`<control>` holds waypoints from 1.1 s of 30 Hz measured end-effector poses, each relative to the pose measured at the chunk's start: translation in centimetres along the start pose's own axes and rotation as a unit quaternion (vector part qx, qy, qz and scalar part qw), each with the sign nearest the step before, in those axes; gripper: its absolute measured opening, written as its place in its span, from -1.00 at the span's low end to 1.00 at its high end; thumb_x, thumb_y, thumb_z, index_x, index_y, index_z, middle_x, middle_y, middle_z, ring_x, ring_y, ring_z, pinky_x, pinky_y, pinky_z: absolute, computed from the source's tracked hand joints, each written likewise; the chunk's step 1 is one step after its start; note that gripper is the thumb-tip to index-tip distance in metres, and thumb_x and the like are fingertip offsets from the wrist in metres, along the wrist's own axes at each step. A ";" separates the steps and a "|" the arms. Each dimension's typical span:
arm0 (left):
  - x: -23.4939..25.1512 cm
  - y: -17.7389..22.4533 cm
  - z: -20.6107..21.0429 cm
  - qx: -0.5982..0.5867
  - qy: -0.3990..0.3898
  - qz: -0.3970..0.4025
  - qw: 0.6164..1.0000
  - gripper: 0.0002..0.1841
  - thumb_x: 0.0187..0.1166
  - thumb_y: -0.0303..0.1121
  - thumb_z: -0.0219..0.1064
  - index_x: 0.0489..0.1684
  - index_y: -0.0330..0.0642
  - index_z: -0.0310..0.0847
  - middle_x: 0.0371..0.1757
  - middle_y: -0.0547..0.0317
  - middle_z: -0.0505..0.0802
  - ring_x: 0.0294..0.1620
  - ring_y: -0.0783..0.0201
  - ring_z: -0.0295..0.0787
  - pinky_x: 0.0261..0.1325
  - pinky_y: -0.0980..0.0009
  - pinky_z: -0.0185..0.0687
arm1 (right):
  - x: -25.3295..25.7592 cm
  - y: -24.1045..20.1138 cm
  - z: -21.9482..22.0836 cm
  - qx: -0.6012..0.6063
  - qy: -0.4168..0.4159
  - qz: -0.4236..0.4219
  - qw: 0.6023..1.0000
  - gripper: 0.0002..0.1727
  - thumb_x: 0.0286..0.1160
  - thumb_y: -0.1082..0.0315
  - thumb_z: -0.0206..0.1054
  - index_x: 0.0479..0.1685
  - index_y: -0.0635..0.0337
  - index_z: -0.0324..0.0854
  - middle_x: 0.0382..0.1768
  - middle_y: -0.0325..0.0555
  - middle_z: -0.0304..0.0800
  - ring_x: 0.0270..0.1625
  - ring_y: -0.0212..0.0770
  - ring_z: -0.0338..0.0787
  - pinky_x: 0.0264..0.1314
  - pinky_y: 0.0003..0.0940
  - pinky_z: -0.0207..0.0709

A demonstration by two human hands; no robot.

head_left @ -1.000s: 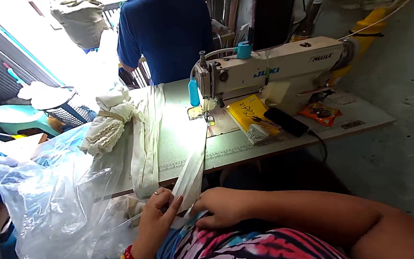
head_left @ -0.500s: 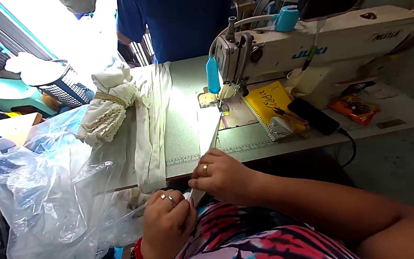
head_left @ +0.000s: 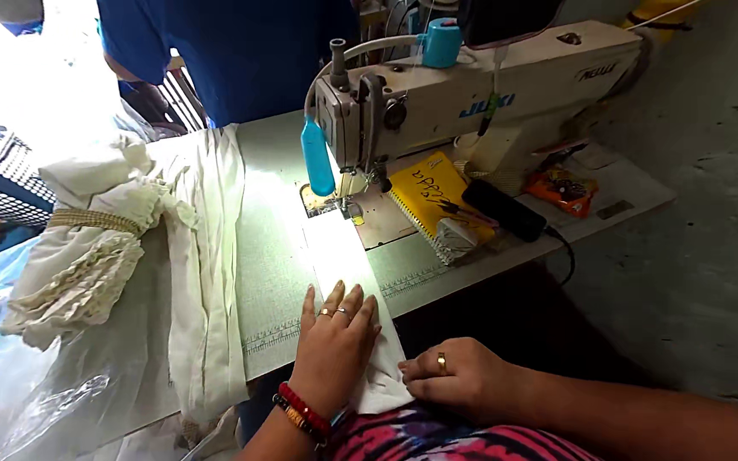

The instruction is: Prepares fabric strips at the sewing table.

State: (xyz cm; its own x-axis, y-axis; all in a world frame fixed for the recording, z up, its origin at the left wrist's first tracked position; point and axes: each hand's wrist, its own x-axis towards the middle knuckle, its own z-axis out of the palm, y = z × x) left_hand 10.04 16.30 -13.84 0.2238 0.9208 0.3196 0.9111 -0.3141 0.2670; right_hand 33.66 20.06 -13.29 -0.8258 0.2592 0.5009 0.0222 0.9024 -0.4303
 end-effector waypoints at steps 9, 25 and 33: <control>3.1 -4.0 0.0 0.030 0.000 0.040 0.999 -0.61 0.76 -0.16 0.07 0.34 0.16 0.79 0.39 0.12 0.84 0.46 -0.18 0.72 0.47 -0.74 -0.06 | 3.3 5.3 -1.9 -0.024 -0.068 -0.101 0.992 -0.76 0.67 0.50 0.16 -0.15 0.16 0.79 -0.10 -0.03 0.94 0.00 -0.11 0.94 -0.01 -0.27 0.79; 8.3 -9.5 -1.5 0.010 0.077 -0.028 0.997 -0.65 0.69 -0.32 0.20 0.30 -0.23 0.74 0.32 -0.14 0.81 0.42 -0.14 0.68 0.51 -0.16 0.45 | 6.2 9.0 0.4 -0.089 0.039 0.140 0.985 -0.72 0.61 0.44 0.18 0.04 0.20 0.83 0.17 0.02 0.89 0.36 -0.04 0.81 0.44 -0.14 0.65; -7.5 1.6 -0.6 -0.326 -0.186 -0.321 0.869 -0.72 0.54 -0.13 0.42 -0.23 -0.22 0.77 -0.41 0.21 0.81 -0.37 0.38 0.74 -0.20 0.32 0.68 | -2.8 1.3 1.3 0.225 -0.036 0.457 0.860 -0.74 0.54 0.33 0.30 -0.01 0.31 0.78 -0.12 0.05 0.88 -0.06 -0.18 0.86 0.13 -0.21 0.72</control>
State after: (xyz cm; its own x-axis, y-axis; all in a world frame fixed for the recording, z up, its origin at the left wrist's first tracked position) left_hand 9.66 8.79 -15.25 -0.0512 0.9277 -0.3699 0.5268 0.3398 0.7791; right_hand 35.23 20.10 -16.22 -0.6128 0.7525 -0.2414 0.4733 0.1048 -0.8746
